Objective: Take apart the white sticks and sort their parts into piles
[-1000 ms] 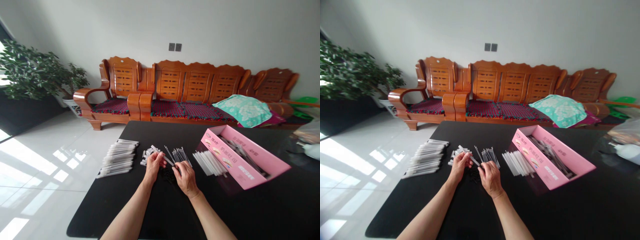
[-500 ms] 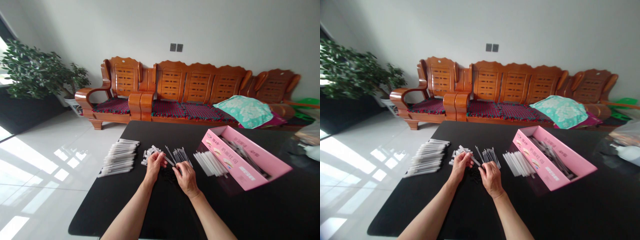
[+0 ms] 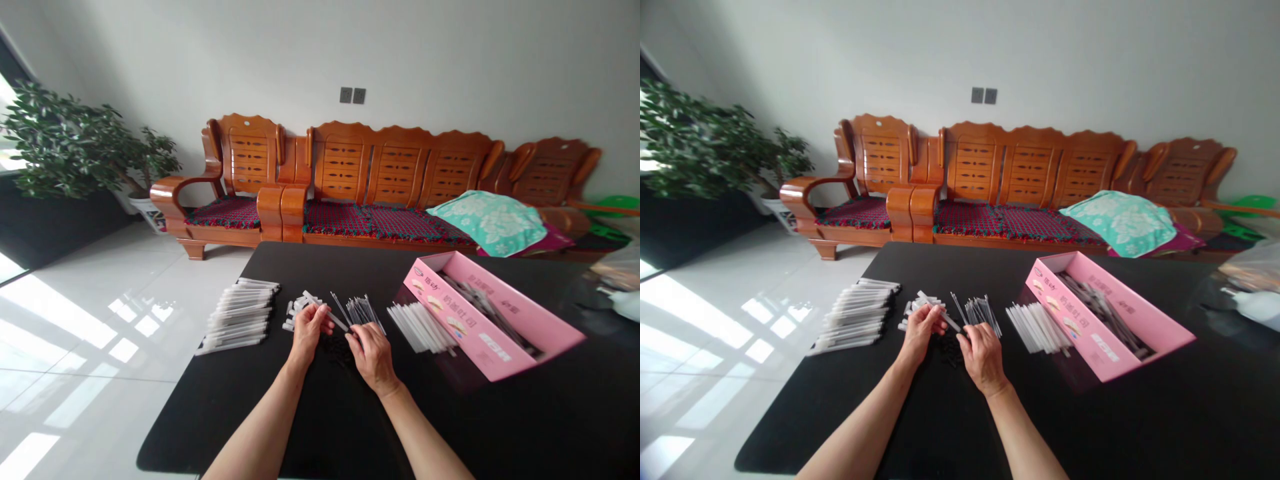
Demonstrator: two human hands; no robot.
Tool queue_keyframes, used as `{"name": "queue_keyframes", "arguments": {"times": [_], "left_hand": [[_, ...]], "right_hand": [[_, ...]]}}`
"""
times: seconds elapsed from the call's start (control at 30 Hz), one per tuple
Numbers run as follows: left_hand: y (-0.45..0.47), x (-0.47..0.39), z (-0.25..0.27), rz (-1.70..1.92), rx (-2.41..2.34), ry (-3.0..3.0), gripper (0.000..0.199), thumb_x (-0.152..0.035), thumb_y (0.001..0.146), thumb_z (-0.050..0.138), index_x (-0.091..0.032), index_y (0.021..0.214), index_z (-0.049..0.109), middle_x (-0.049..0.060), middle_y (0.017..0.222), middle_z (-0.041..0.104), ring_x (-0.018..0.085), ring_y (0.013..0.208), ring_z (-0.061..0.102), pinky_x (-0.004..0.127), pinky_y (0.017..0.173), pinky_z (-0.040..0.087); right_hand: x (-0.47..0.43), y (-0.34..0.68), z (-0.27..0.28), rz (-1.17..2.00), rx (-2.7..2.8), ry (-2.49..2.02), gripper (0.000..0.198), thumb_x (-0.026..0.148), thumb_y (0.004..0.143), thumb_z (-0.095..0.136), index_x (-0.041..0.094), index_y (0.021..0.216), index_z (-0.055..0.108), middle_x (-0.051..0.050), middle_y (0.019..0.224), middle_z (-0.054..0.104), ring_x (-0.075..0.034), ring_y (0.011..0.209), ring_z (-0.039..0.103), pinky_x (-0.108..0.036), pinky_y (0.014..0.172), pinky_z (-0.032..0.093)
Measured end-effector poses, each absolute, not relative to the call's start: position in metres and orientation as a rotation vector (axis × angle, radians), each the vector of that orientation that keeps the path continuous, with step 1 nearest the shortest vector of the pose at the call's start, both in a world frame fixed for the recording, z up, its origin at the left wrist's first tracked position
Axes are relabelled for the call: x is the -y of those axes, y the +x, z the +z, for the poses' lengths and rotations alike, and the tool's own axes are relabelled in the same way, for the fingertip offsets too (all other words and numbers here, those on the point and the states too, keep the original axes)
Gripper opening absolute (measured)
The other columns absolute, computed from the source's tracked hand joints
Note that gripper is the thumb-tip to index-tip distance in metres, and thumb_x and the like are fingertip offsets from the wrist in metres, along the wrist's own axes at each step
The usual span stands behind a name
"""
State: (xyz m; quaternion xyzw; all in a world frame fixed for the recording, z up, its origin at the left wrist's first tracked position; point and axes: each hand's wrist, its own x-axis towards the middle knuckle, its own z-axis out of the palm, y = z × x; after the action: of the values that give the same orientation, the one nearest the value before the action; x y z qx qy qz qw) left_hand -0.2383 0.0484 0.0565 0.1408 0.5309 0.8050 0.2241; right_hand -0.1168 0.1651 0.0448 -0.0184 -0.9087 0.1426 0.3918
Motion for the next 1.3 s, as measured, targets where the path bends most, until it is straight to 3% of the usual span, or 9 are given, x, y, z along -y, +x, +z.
{"name": "queue_keyframes", "arguments": {"times": [0.2,0.37,0.53,0.63,0.8,1.03,1.3], "left_hand": [[-0.2385,-0.0486,0.0548,2.207,-1.468,0.402,0.041,-0.05,0.074,0.073,-0.011,0.081,0.064,0.001,0.055,0.062,0.01,0.044,0.058,0.02,0.044,0.048],[-0.2387,-0.048,0.0546,2.21,-1.469,0.397,0.041,-0.05,0.074,0.073,-0.01,0.081,0.064,0.001,0.056,0.063,0.01,0.044,0.058,0.02,0.044,0.048],[-0.2395,-0.0483,0.053,2.212,-1.476,0.405,0.041,-0.05,0.074,0.073,-0.01,0.081,0.064,0.002,0.056,0.063,0.011,0.045,0.058,0.02,0.044,0.049],[-0.2398,-0.0485,0.0521,2.218,-1.474,0.398,0.041,-0.05,0.074,0.073,-0.01,0.081,0.064,0.002,0.056,0.062,0.011,0.046,0.058,0.02,0.044,0.049],[-0.2391,-0.0485,0.0531,2.218,-1.465,0.392,0.041,-0.05,0.072,0.074,-0.011,0.081,0.065,0.002,0.056,0.063,0.011,0.044,0.058,0.02,0.044,0.048],[-0.2395,-0.0479,0.0539,2.222,-1.463,0.394,0.04,-0.049,0.073,0.074,-0.011,0.081,0.064,0.002,0.056,0.063,0.011,0.045,0.058,0.02,0.044,0.048],[-0.2384,-0.0485,0.0532,2.218,-1.491,0.409,0.04,-0.05,0.074,0.073,-0.01,0.079,0.064,0.002,0.054,0.062,0.011,0.045,0.058,0.019,0.043,0.048]], "right_hand": [[-0.1646,-0.1162,0.0447,0.366,2.314,-0.056,0.01,0.018,0.095,0.05,0.02,0.087,0.055,-0.004,0.076,0.058,-0.019,0.075,0.053,-0.034,0.07,0.044],[-0.1654,-0.1153,0.0436,0.373,2.332,-0.066,0.005,0.022,0.094,0.053,0.018,0.095,0.057,-0.005,0.078,0.058,-0.02,0.077,0.053,-0.035,0.073,0.044],[-0.1651,-0.1162,0.0432,0.367,2.327,-0.059,0.011,0.018,0.095,0.05,0.018,0.085,0.056,-0.005,0.076,0.058,-0.019,0.076,0.052,-0.033,0.072,0.044],[-0.165,-0.1159,0.0434,0.381,2.33,-0.092,0.008,0.024,0.093,0.056,0.017,0.09,0.057,-0.005,0.076,0.057,-0.019,0.075,0.052,-0.033,0.071,0.044],[-0.1647,-0.1167,0.0441,0.36,2.348,-0.037,0.013,0.016,0.096,0.047,0.018,0.089,0.059,-0.006,0.078,0.06,-0.019,0.078,0.053,-0.033,0.074,0.044],[-0.1646,-0.1151,0.044,0.399,2.346,-0.067,0.008,0.022,0.094,0.054,0.017,0.094,0.059,-0.005,0.078,0.058,-0.02,0.077,0.052,-0.034,0.073,0.044],[-0.1657,-0.1169,0.0423,0.41,2.318,-0.047,0.011,0.017,0.094,0.051,0.018,0.085,0.057,-0.005,0.077,0.059,-0.019,0.077,0.051,-0.033,0.072,0.043]]}}
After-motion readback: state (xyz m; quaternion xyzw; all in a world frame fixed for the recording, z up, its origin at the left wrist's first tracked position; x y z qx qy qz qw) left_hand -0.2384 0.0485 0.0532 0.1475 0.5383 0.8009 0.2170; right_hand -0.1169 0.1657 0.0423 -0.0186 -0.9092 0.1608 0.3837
